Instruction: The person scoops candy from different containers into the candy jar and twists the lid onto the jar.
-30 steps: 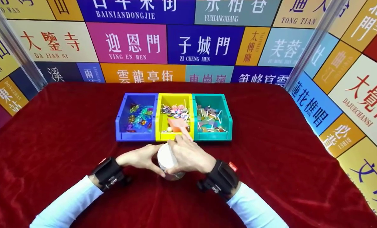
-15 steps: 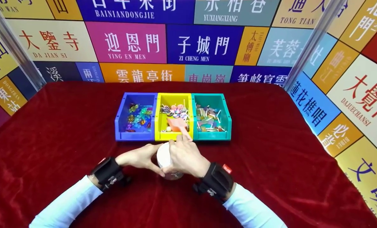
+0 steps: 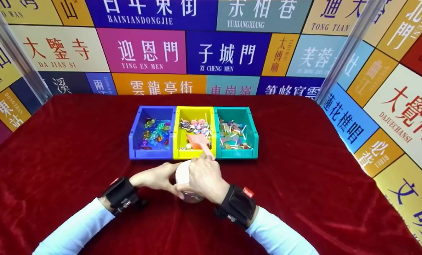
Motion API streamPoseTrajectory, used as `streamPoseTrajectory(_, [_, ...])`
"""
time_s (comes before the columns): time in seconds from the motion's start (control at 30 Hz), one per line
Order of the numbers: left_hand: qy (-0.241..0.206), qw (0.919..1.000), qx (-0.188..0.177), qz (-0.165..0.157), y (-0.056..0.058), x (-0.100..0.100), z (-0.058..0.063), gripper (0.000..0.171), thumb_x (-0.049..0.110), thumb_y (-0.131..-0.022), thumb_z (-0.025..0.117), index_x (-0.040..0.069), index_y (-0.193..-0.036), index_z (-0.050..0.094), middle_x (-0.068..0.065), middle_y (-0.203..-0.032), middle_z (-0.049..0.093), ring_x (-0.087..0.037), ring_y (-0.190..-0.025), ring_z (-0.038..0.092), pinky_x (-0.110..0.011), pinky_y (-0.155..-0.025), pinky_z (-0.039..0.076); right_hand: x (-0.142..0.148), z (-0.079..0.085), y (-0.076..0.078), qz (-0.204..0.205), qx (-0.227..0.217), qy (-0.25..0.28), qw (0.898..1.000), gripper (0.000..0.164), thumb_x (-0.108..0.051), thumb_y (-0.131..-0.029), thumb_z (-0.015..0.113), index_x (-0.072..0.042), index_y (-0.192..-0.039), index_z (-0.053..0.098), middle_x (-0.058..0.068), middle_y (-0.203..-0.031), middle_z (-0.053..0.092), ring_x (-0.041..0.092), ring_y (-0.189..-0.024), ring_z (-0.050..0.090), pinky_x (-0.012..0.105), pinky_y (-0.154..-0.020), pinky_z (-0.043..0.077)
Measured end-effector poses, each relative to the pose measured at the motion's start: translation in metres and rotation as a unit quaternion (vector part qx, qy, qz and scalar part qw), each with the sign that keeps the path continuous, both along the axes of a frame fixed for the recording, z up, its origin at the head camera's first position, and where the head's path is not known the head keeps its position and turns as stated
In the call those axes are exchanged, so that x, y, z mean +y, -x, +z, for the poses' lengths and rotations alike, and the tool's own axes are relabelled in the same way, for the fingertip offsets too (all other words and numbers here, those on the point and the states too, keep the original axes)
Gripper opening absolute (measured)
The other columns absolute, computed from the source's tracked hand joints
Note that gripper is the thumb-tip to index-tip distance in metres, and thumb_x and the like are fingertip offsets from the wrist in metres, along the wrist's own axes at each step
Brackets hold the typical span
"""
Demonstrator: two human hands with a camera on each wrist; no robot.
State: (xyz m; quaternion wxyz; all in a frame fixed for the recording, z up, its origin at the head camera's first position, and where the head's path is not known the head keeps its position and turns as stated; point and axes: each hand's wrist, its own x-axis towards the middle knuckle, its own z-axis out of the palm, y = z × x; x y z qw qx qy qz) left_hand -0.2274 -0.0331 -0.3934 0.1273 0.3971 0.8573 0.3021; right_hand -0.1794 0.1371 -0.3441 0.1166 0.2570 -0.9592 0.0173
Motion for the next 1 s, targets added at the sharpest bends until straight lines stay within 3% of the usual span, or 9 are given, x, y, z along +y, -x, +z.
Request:
streamPoseTrajectory(0.13, [0.004, 1.0, -0.005, 0.006, 0.0, 0.0, -0.001, 0.081, 0.038, -0.06, 0.08, 0.009, -0.126, 0.045, -0.002, -0.111, 0.057, -0.013, -0.097, 0.052, -0.022, -0.086, 0.042, 0.003, 0.0, 0.0, 0.002, -0.027, 0.008, 1.0, 0.086, -0.075, -0.062, 0.054, 0.005, -0.095, 0.057, 0.012, -0.134, 0.039, 0.026, -0.084, 0.054, 0.037, -0.052, 0.049])
streamPoseTrajectory(0.23, [0.007, 1.0, -0.002, 0.004, 0.001, 0.0, -0.001, 0.082, 0.039, -0.061, 0.079, 0.009, -0.128, 0.043, -0.002, -0.11, 0.057, -0.013, -0.097, 0.052, -0.022, -0.085, 0.042, 0.009, 0.006, 0.006, 0.068, -0.081, 0.032, 0.994, 0.086, -0.07, -0.062, 0.059, -0.001, -0.112, 0.051, 0.014, -0.134, 0.038, 0.025, -0.094, 0.053, 0.037, -0.065, 0.051])
streamPoseTrajectory(0.37, [0.005, 1.0, -0.002, -0.001, 0.001, 0.0, -0.001, 0.085, 0.04, -0.062, 0.078, 0.008, -0.131, 0.039, -0.002, -0.111, 0.056, -0.011, -0.098, 0.051, -0.02, -0.087, 0.041, 0.019, 0.016, 0.02, 0.184, -0.179, 0.038, 0.966, 0.085, -0.053, -0.063, 0.072, -0.009, -0.128, 0.042, 0.01, -0.125, 0.044, 0.021, -0.106, 0.046, 0.036, -0.086, 0.045])
streamPoseTrajectory(0.47, [0.004, 1.0, 0.0, -0.001, 0.001, 0.0, 0.0, 0.087, 0.041, -0.062, 0.078, 0.007, -0.131, 0.038, -0.002, -0.112, 0.056, -0.01, -0.099, 0.051, -0.02, -0.088, 0.041, 0.022, 0.02, 0.026, 0.223, -0.221, 0.02, 0.949, 0.079, -0.04, -0.066, 0.075, -0.008, -0.13, 0.042, 0.007, -0.122, 0.047, 0.019, -0.108, 0.044, 0.035, -0.089, 0.042])
streamPoseTrajectory(0.53, [0.004, 1.0, 0.001, -0.002, 0.001, 0.0, 0.0, 0.087, 0.041, -0.062, 0.078, 0.007, -0.132, 0.037, -0.003, -0.113, 0.056, -0.011, -0.1, 0.051, -0.02, -0.088, 0.041, 0.022, 0.02, 0.028, 0.228, -0.225, 0.007, 0.947, 0.075, -0.036, -0.068, 0.074, -0.007, -0.129, 0.043, 0.007, -0.12, 0.048, 0.018, -0.106, 0.044, 0.035, -0.088, 0.043])
streamPoseTrajectory(0.8, [0.009, 0.9999, -0.008, 0.004, 0.0, 0.0, -0.001, 0.086, 0.041, -0.062, 0.077, 0.008, -0.131, 0.038, -0.002, -0.114, 0.056, -0.01, -0.1, 0.051, -0.02, -0.088, 0.041, 0.016, 0.022, 0.022, 0.214, -0.187, -0.034, 0.958, 0.074, -0.035, -0.066, 0.074, -0.006, -0.128, 0.047, 0.01, -0.11, 0.051, 0.018, -0.095, 0.047, 0.03, -0.079, 0.046])
streamPoseTrajectory(1.0, [0.004, 0.9999, -0.01, 0.003, 0.0, 0.0, -0.001, 0.079, 0.04, -0.062, 0.078, 0.008, -0.126, 0.044, -0.001, -0.111, 0.057, -0.01, -0.098, 0.052, -0.019, -0.087, 0.041, 0.015, 0.026, 0.022, 0.223, -0.161, -0.039, 0.961, 0.07, -0.035, -0.066, 0.074, -0.006, -0.124, 0.051, 0.01, -0.105, 0.051, 0.019, -0.087, 0.05, 0.029, -0.073, 0.047])
